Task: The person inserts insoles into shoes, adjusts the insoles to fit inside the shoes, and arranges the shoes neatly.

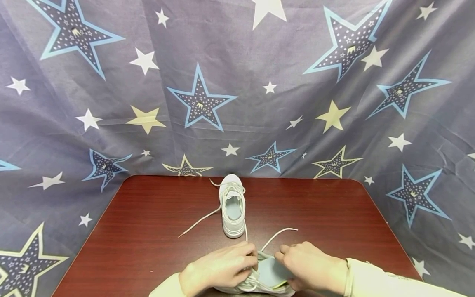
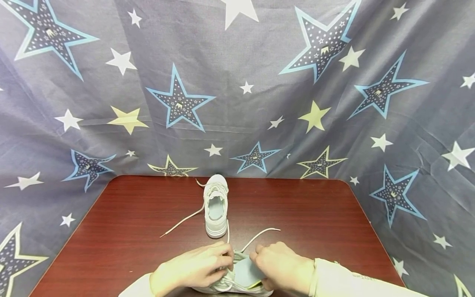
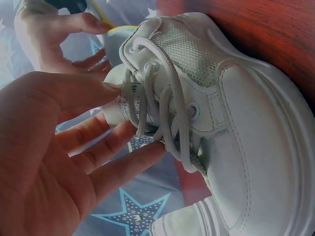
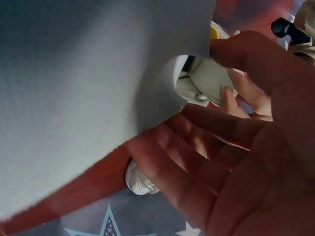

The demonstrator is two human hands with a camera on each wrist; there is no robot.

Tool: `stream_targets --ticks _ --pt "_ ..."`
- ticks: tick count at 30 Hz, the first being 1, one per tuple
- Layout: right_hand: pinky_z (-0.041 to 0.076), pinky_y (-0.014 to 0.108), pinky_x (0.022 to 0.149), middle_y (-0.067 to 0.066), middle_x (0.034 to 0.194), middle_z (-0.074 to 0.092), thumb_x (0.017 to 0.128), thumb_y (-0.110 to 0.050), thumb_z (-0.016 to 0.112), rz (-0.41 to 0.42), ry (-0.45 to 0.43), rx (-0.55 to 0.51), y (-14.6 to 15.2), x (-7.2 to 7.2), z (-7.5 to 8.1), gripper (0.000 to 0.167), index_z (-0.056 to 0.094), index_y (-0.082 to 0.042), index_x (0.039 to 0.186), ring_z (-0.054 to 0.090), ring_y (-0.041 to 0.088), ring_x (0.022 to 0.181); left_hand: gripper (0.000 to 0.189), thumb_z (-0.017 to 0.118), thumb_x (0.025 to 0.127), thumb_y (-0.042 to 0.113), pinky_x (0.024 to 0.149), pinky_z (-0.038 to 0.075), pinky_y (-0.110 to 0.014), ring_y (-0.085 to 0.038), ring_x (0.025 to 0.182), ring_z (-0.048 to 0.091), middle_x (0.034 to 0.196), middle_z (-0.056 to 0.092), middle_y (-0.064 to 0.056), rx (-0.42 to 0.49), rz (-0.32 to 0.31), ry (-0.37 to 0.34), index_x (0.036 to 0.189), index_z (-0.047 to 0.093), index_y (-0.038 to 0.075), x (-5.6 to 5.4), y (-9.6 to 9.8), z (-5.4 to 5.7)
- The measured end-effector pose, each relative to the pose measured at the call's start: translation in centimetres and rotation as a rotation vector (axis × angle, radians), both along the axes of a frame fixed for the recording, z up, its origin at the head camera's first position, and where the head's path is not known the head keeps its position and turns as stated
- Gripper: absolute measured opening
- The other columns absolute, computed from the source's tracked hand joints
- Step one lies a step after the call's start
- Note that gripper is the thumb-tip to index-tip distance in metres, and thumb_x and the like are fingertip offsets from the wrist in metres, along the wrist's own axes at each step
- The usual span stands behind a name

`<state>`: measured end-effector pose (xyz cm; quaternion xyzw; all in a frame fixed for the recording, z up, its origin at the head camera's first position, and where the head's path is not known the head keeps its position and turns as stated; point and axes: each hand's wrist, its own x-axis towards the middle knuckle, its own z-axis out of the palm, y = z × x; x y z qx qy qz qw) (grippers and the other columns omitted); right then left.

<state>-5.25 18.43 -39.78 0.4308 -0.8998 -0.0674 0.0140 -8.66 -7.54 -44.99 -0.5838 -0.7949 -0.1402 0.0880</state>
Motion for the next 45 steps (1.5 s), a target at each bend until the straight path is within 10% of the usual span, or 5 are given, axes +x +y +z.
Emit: stream_targets --ticks 45 --pt "0.037 0.020 0.057 -0.013 0.071 0.053 0.073 -0.035 0.088 0.245 0.156 -0.151 -2.4 -0.8 -4.3 0.019 0.070 -0.031 0.068 0.048 0.006 0.067 0.011 0.074 0.085 0.013 0.080 0.041 -0.013 -0.004 0.088 0.053 0.097 0.056 0.008 0.021 -0.016 -0.003 0.091 0.068 0.020 -0.2 0.0 -0.2"
